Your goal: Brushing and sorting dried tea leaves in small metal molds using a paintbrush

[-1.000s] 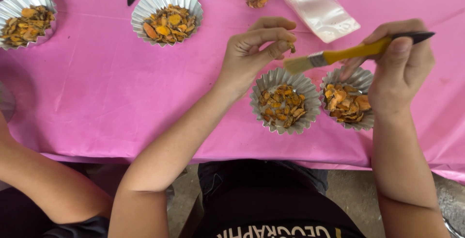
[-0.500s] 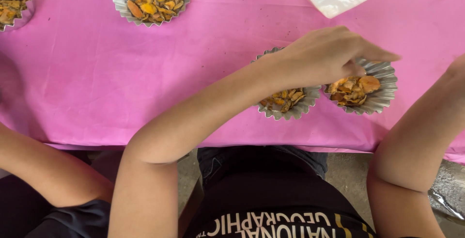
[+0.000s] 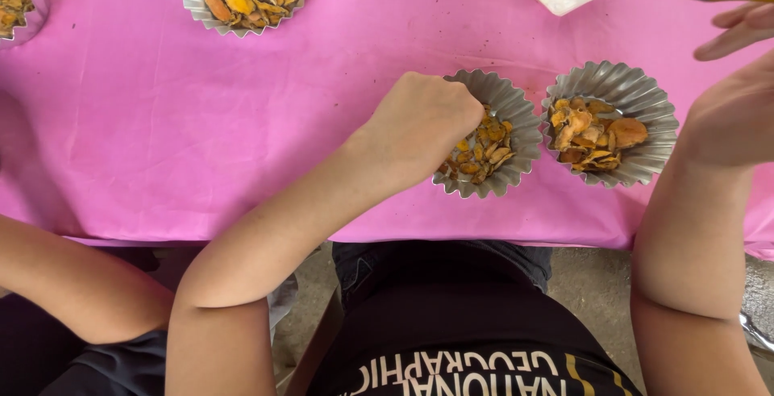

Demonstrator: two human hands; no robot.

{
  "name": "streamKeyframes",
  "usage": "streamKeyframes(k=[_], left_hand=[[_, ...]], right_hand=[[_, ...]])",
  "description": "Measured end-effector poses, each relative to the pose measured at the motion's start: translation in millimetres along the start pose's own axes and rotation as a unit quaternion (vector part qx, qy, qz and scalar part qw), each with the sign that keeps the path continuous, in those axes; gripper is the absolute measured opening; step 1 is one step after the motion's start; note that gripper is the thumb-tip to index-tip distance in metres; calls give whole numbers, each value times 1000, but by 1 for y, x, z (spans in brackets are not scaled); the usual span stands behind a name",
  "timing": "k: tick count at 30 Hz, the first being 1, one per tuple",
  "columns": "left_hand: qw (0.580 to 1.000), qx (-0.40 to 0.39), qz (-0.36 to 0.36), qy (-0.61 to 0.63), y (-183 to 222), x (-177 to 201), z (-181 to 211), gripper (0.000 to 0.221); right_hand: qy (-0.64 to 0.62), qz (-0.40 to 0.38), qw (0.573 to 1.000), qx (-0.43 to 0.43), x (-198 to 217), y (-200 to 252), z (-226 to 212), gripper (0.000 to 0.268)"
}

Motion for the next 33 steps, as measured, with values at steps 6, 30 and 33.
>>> streamKeyframes(k=[6, 30, 33], left_hand=[[995, 12, 43, 88, 13, 29, -17, 35], [648, 140, 54, 747, 0, 31, -42, 19], [648, 118, 65, 750, -3, 24, -39, 20]], right_hand=[[-40, 59, 997, -7, -12, 2, -5, 68], [-141, -19, 954, 263, -79, -52, -93, 43], [-189, -56, 948, 250, -73, -44, -83, 35]])
Point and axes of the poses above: each hand's wrist, its own y-axis away from the middle knuckle, its own x-axis out of the back of the hand, z = x × y, the point moved 1 cm from there along -y, towards the middle knuckle, and after that the axes turned 10 degrees about x, right-handed, at the moved point
